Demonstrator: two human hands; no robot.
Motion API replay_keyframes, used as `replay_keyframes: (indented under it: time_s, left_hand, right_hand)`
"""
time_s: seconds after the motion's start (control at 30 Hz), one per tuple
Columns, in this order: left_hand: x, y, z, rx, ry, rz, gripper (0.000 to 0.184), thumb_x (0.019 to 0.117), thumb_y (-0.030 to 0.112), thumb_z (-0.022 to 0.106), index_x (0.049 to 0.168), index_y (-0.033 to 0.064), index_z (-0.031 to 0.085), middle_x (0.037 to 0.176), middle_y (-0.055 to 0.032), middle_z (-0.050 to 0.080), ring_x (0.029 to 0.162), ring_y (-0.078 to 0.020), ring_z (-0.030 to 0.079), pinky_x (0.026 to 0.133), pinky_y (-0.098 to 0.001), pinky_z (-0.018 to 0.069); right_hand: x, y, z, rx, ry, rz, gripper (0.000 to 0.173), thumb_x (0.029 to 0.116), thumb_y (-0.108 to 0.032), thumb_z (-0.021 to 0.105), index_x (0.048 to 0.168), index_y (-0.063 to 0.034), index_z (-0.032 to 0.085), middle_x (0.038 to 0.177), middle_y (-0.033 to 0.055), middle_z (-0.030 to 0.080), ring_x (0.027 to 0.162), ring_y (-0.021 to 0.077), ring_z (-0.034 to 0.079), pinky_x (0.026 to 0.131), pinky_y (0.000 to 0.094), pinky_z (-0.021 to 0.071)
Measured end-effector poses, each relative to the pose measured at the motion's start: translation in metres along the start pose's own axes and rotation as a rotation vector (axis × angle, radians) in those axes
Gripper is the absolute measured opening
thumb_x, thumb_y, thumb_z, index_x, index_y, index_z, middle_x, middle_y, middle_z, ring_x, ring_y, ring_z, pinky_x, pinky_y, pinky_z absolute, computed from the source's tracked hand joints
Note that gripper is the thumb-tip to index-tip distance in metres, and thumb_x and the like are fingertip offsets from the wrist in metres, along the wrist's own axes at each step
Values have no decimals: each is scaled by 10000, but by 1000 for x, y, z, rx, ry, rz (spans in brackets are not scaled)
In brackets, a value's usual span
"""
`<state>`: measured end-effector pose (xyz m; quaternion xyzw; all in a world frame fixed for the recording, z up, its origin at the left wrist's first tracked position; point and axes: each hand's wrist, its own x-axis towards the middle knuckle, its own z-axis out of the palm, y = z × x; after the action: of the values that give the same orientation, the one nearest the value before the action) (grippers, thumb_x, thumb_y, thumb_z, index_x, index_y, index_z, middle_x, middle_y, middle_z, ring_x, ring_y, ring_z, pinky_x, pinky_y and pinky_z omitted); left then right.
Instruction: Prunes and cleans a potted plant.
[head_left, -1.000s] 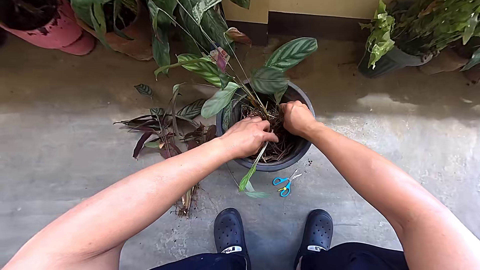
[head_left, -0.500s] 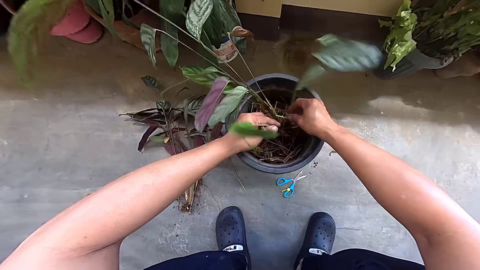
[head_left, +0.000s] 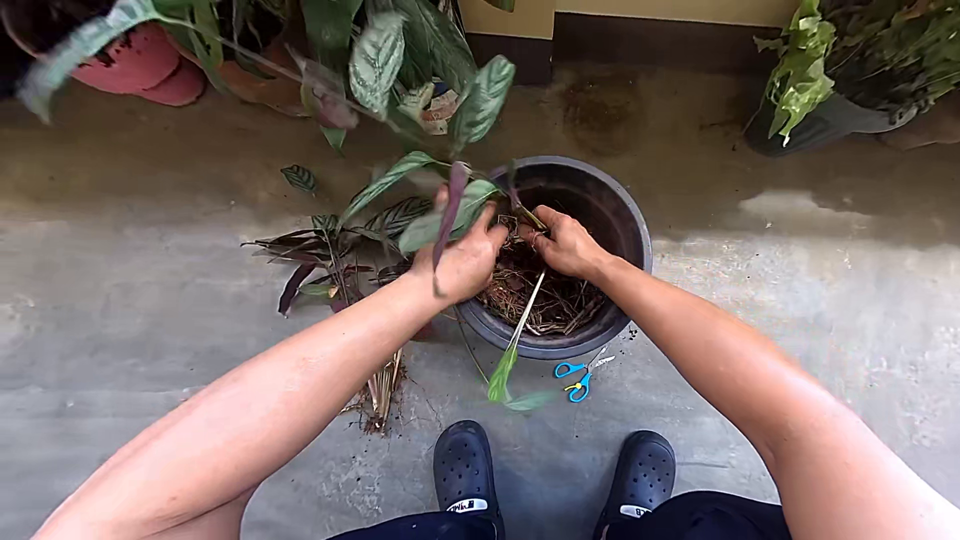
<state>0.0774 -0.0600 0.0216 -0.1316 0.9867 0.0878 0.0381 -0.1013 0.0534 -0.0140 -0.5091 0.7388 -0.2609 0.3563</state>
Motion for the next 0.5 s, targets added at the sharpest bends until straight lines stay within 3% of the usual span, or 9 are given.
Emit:
replay_keyframes:
  time_s: [0.03,0.07,0.1,0.13,0.2,0.27,0.3,0.4,0.5]
  left_hand:
    - [4,-7,4,17,52,-44,340,999,167,587,1304,26,635,1437,-298,537,1424,-503,414,1198,-727,162]
    - [10,-14,9,27,93,-96,426,968,178,571,1372,42,597,1499,-282,494,1485,-488,330,1203,-725,130]
    - [15,-16,10,3,81,-173,505,954,153,566,1447,48,537,1575,-273,401,1518,-470,268,1204,-700,160]
    - [21,-15,7,-30,32,-270,546,958,124,566,1493,56,481,1643,-247,294,1511,-448,294,1184,-654,269]
    - [31,-10,2,-114,-68,-377,521,968,50,559,1486,65,495,1653,-235,281,1306,-509,537,1007,-673,479]
    - [35,-8,-5,-166,-141,-386,599,948,2,568,1527,125,475,1637,-260,276,1097,-542,636,885,-684,525]
    - [36,-7,-7,-176,-159,-392,617,928,-7,586,1517,139,472,1620,-268,294,1056,-537,649,864,-683,528]
    - [37,-12,1,-175,-141,-415,480,914,19,615,1391,30,567,1607,-248,358,1078,-507,670,890,-685,533]
    - [36,-7,-7,-184,-135,-387,573,918,-9,613,1477,79,520,1619,-259,321,1031,-517,667,857,-681,529]
  right_hand:
    - [-2,0,2,48,27,5,230,1082,-247,480,1120,-62,612,929,128,666,896,272,670,814,512,522]
    - [-4,-1,4,91,58,18,223,1080,-207,459,1109,-50,615,921,131,657,884,263,661,809,500,520]
    - [-6,0,5,125,92,32,224,1076,-186,443,1082,-44,617,897,120,635,856,243,638,791,478,508]
    - [-8,-1,5,148,128,44,238,1075,-177,433,1060,-38,626,878,107,624,837,223,625,778,456,504]
    - [-11,-3,6,169,176,77,279,1095,-212,418,1019,-44,628,829,76,584,788,192,590,745,425,484]
    - [-15,-7,4,165,205,99,304,1098,-239,411,992,-55,628,799,62,566,761,185,579,723,419,471]
    - [-18,-8,4,170,223,94,306,1097,-241,412,981,-57,627,789,55,561,749,175,572,715,408,466]
    - [-25,-7,1,230,262,59,292,1093,-225,417,958,-66,621,770,22,541,719,128,547,698,359,457]
    - [-37,-11,-2,321,282,38,271,1077,-196,417,898,-104,599,735,-24,510,675,79,524,660,303,447]
